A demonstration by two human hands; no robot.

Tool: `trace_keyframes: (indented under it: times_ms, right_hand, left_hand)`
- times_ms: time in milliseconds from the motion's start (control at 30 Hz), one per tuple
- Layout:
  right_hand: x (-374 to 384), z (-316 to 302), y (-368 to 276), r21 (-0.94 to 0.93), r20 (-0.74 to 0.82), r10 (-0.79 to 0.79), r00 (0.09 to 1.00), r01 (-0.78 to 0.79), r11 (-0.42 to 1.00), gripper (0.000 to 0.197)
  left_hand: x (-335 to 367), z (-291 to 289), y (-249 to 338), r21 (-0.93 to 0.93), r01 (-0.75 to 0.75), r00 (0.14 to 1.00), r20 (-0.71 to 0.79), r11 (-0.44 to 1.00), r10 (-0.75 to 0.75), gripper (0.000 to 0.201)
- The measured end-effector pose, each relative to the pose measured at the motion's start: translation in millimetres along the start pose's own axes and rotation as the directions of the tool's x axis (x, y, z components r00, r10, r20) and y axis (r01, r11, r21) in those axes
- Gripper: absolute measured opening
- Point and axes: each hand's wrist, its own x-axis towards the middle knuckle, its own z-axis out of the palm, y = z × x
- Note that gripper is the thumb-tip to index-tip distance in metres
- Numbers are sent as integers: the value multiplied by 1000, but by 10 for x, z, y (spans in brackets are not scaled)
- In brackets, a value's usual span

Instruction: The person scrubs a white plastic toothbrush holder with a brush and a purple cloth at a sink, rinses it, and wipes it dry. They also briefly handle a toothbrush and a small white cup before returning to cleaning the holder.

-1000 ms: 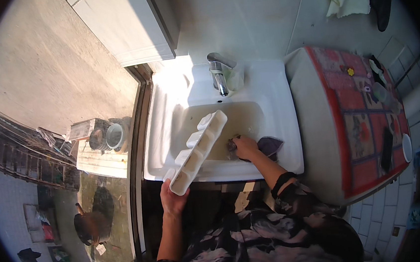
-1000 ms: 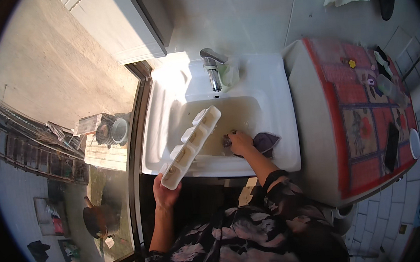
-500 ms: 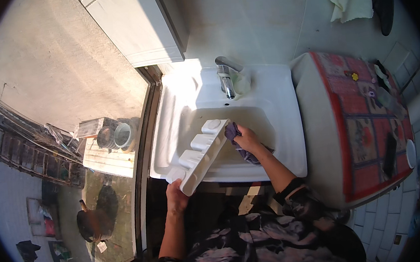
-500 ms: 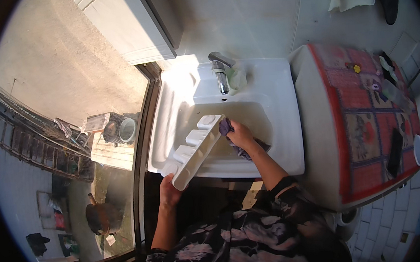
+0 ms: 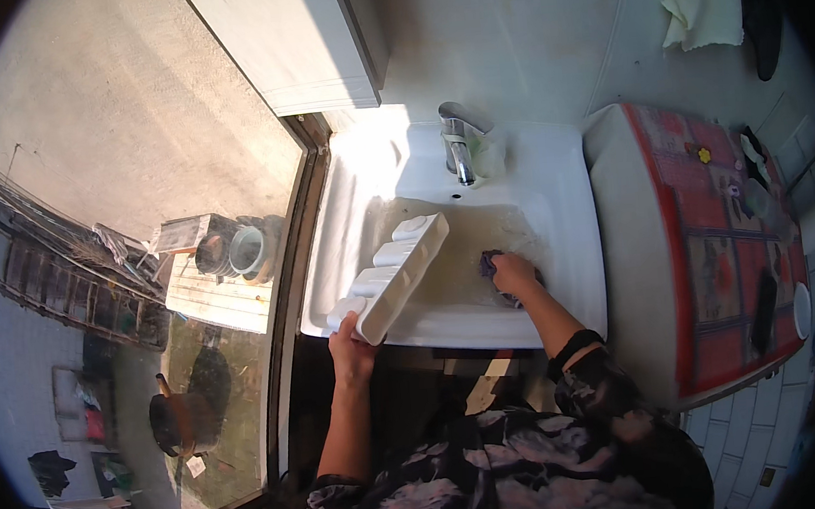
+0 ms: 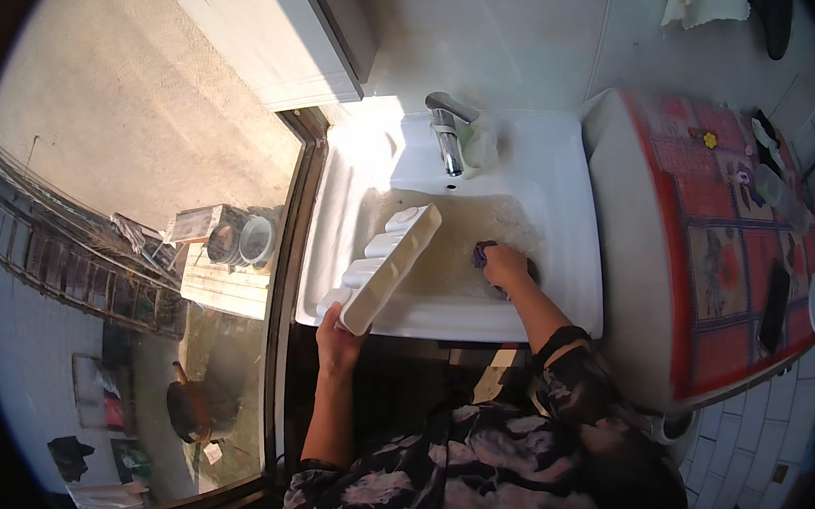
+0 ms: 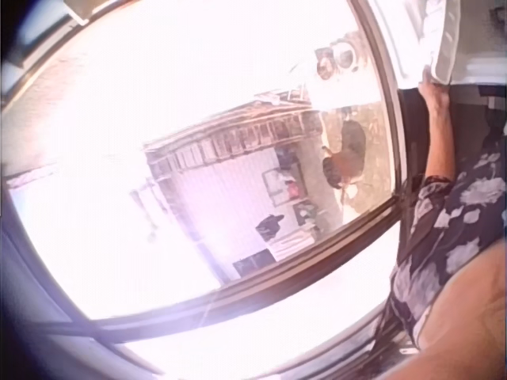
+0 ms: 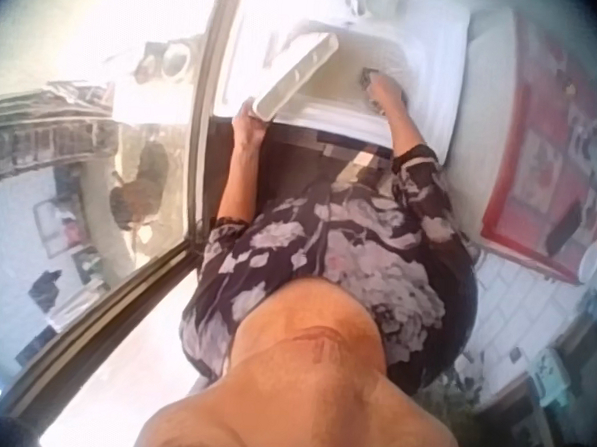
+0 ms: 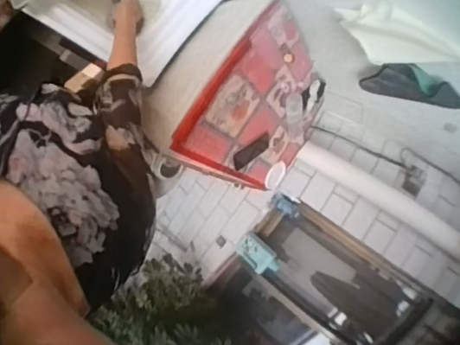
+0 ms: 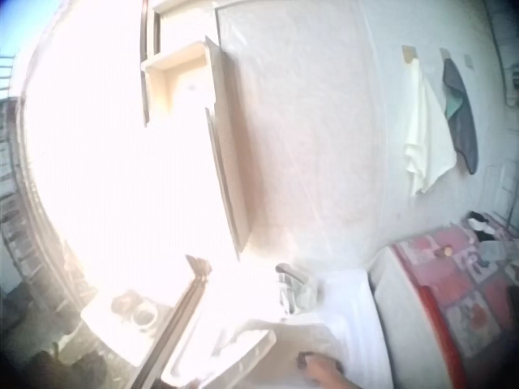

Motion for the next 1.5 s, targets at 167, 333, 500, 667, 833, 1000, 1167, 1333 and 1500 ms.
trace_keyframes:
  times_ms: [167,333,500,667,833,1000,1167,1333,1500]
  right_hand:
    - [-75,38,-200,767,77,77,994,-108,632,33]
    - [-311,-193,-439,924,-114,-3,993,108,367,33]
    - [-424,-300,-324,806,-246,50,968,176,566,31]
    - [-552,-266,110,751,-196,177,965,31,660,33]
    - [-647,-256,295,818,-194,210,958,40,574,33]
    - [-901,-288,433,823,-153,235,960,-8,568,33]
    - [-995,-250,502,877,-144,242,959,10,481,34]
    - [-967,-247,437,825,-182,219,959,28,564,33]
    - [-1003,-299,389,810,-149,224,963,-11,586,35]
  left_hand:
    - [71,119,-40,-41,9,1000,29,999,-8,42]
    - [45,294,-39,-191,121,993,32,974,-117,41]
    - [-113,443,-53,278,-185,968,-114,943,223,73]
    - [-37,390,194,561,-259,965,118,786,233,98]
    - [576,406,148,581,-258,951,292,772,98,103]
    - [1104,378,-93,490,-199,948,316,849,40,91]
    - [1549,375,-318,647,-31,981,166,762,-101,67]
    - [1908,453,-470,803,-285,958,229,523,171,55]
    - [1949,322,-745,947,-111,993,116,302,3,72]
